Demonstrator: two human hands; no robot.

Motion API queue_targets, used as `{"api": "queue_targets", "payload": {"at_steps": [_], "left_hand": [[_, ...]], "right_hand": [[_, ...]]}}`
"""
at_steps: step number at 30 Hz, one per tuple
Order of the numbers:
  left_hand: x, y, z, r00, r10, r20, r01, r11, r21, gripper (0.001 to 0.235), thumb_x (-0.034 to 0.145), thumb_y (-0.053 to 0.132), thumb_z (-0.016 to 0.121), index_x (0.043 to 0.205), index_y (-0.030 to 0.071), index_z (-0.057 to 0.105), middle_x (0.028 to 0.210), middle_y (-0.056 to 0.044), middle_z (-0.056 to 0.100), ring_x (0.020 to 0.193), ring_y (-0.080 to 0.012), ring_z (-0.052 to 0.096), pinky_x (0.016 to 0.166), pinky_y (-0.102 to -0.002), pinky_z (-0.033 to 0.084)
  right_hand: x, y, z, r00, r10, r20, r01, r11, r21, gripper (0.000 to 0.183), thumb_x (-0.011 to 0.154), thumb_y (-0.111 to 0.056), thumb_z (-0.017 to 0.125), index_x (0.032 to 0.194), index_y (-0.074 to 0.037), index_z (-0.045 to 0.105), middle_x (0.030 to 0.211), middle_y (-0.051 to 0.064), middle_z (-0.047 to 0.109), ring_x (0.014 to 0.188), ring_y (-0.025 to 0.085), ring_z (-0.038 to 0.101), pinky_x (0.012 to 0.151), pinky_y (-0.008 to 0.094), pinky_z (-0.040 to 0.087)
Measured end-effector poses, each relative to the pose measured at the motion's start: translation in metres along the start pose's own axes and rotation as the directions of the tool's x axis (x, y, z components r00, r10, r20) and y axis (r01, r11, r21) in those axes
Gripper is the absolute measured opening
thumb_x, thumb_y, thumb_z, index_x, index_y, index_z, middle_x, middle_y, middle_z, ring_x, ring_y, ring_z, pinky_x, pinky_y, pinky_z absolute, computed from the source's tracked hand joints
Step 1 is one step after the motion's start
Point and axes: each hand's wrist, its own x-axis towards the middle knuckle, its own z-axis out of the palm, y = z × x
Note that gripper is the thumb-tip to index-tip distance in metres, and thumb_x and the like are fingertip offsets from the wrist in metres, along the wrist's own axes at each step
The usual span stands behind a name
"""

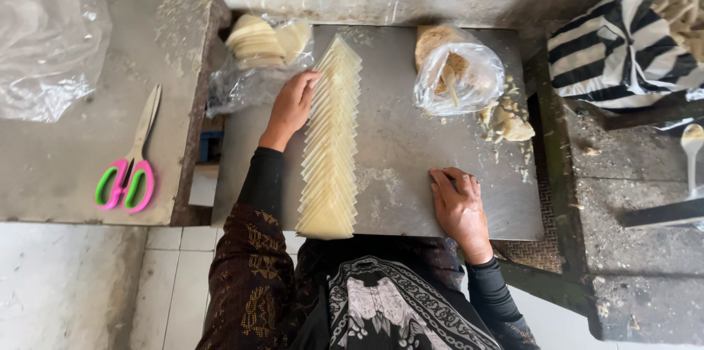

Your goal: The person arranges several stacks of square dough wrappers on a metal work surface. They then take one wrapper, add a small amount of filling using a spoon, and fold the wrapper into a triangular shape by hand.

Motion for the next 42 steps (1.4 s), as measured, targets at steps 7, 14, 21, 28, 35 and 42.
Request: {"api": "queue_targets", "payload": {"at_steps": [7,14,21,28,35,42], "left_hand": [[-0.053,0.073,-0.053,0.961,-0.213,0.179,0.164,0.954,0.252,0.033,0.108,0.027,0.051,0.131,0.007,0.061,0.135,-0.017,0.065,0.117,-0.0362,0.063,0.098,-0.045,0.049],[-0.188,0.135,-0.058,0.967,-0.227,-0.113,0.252,0.913,0.321,0.038,0.102,0.031,0.060,0.128,0.004,0.064,0.144,-0.022,0.057,0.134,-0.0401,0.054,0.113,-0.063,0.037],[-0.230,0.145,-0.044,0.952,-0.263,-0.155,0.298,0.912,0.283,0.038,0.099,0.028,0.064,0.127,0.003,0.066,0.146,-0.022,0.055,0.137,-0.0396,0.050,0.115,-0.066,0.030],[-0.216,0.133,-0.041,0.941,-0.240,-0.239,0.302,0.914,0.271,0.029,0.101,0.025,0.064,0.122,0.006,0.069,0.140,-0.017,0.061,0.134,-0.0351,0.056,0.119,-0.066,0.030],[-0.219,0.128,-0.036,0.945,-0.239,-0.222,0.295,0.915,0.274,0.027,0.100,0.025,0.066,0.120,0.006,0.070,0.138,-0.015,0.063,0.134,-0.0345,0.057,0.120,-0.067,0.028],[-0.228,0.132,-0.028,0.968,-0.196,-0.154,0.238,0.909,0.343,0.039,0.097,0.034,0.068,0.125,0.006,0.067,0.143,-0.018,0.059,0.138,-0.0388,0.052,0.119,-0.067,0.026]], "right_hand": [[-0.003,0.002,-0.002,1.000,-0.019,0.014,0.019,1.000,0.011,0.029,0.095,-0.011,0.070,0.123,-0.007,0.072,0.116,0.012,0.064,0.105,0.032,0.062,0.095,0.043,0.050],[-0.005,-0.001,-0.002,1.000,-0.009,0.012,0.009,1.000,-0.011,0.027,0.097,-0.010,0.069,0.124,-0.006,0.073,0.118,0.012,0.064,0.106,0.031,0.061,0.097,0.043,0.050],[-0.006,0.000,-0.002,0.999,-0.015,0.037,0.016,1.000,-0.027,0.029,0.097,-0.009,0.069,0.126,-0.005,0.072,0.120,0.012,0.063,0.108,0.031,0.060,0.098,0.043,0.049],[-0.004,0.001,-0.002,0.999,-0.011,0.034,0.011,1.000,-0.006,0.029,0.096,-0.009,0.070,0.124,-0.005,0.072,0.119,0.012,0.063,0.108,0.031,0.061,0.097,0.043,0.049],[-0.004,-0.001,-0.004,0.999,-0.002,0.041,0.002,1.000,0.000,0.029,0.096,-0.009,0.069,0.125,-0.005,0.073,0.119,0.012,0.063,0.107,0.031,0.061,0.097,0.043,0.049],[-0.005,-0.001,-0.002,0.999,-0.015,0.035,0.015,1.000,-0.014,0.029,0.097,-0.009,0.070,0.125,-0.005,0.073,0.119,0.012,0.063,0.108,0.032,0.060,0.099,0.044,0.049]]}}
